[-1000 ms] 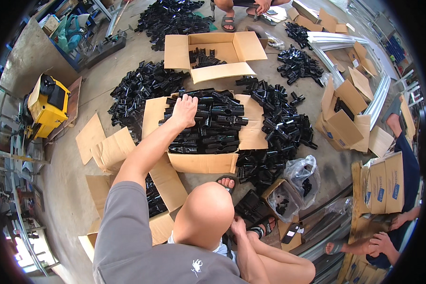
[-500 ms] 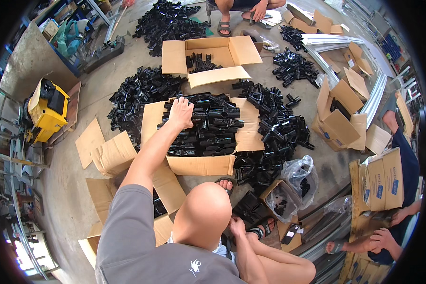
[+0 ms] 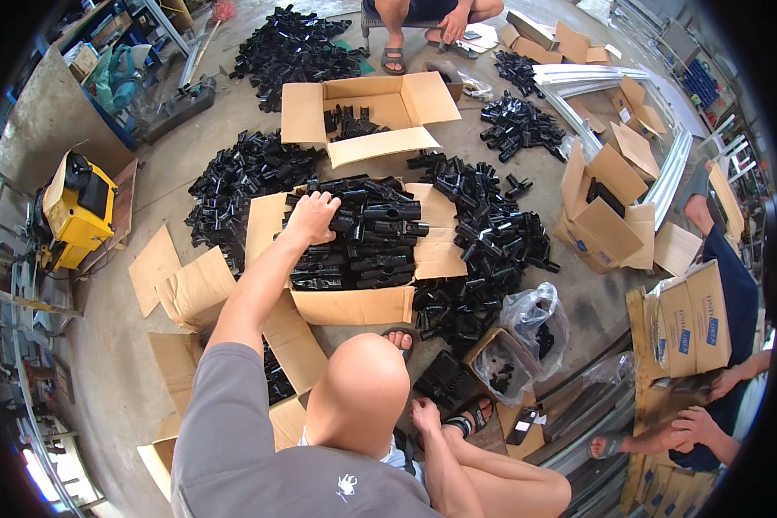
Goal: The person sorts black plastic components from a large pile into boxes and then assembles smaller pins into them while sitting on the floor.
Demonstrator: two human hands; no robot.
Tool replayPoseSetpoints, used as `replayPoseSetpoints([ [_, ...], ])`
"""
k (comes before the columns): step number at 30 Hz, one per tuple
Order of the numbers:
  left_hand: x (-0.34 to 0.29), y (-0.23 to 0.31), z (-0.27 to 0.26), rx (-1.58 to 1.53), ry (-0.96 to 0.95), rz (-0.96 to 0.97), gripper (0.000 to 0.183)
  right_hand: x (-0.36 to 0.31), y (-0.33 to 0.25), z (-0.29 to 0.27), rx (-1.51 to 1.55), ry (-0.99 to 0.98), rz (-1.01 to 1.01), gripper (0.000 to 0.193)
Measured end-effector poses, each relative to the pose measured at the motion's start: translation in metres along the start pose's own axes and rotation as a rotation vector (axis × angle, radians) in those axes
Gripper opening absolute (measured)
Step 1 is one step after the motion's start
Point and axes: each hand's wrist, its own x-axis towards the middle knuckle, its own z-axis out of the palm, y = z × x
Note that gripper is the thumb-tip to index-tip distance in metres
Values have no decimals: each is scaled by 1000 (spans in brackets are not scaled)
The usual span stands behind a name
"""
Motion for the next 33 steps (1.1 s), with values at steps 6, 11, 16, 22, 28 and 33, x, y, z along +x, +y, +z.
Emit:
replayPoseSetpoints([
  [6, 16, -26, -15, -112, -167, 84, 62, -1, -2, -2, 49, 2, -1, 42],
  [11, 15, -38, -29, -426, -137, -10, 56, -14, -25, -16, 66, -62, 104, 47],
  [16, -18, -83, -7, -1118, 287, -363, 48, -4, -18, -10, 37, -90, 81, 47],
  [22, -114, -59, -55, -2344, 941, -733, 34, -3, -13, -10, -1, -19, -69, 43],
  [28, -318, -5, -4, -2389, 1183, -1019, 32, 5, -4, -23, -64, -174, -69, 45],
  [33, -497, 53, 91, -2175, 1332, -1890, 31, -2, -12, -28, -137, -169, -84, 45],
])
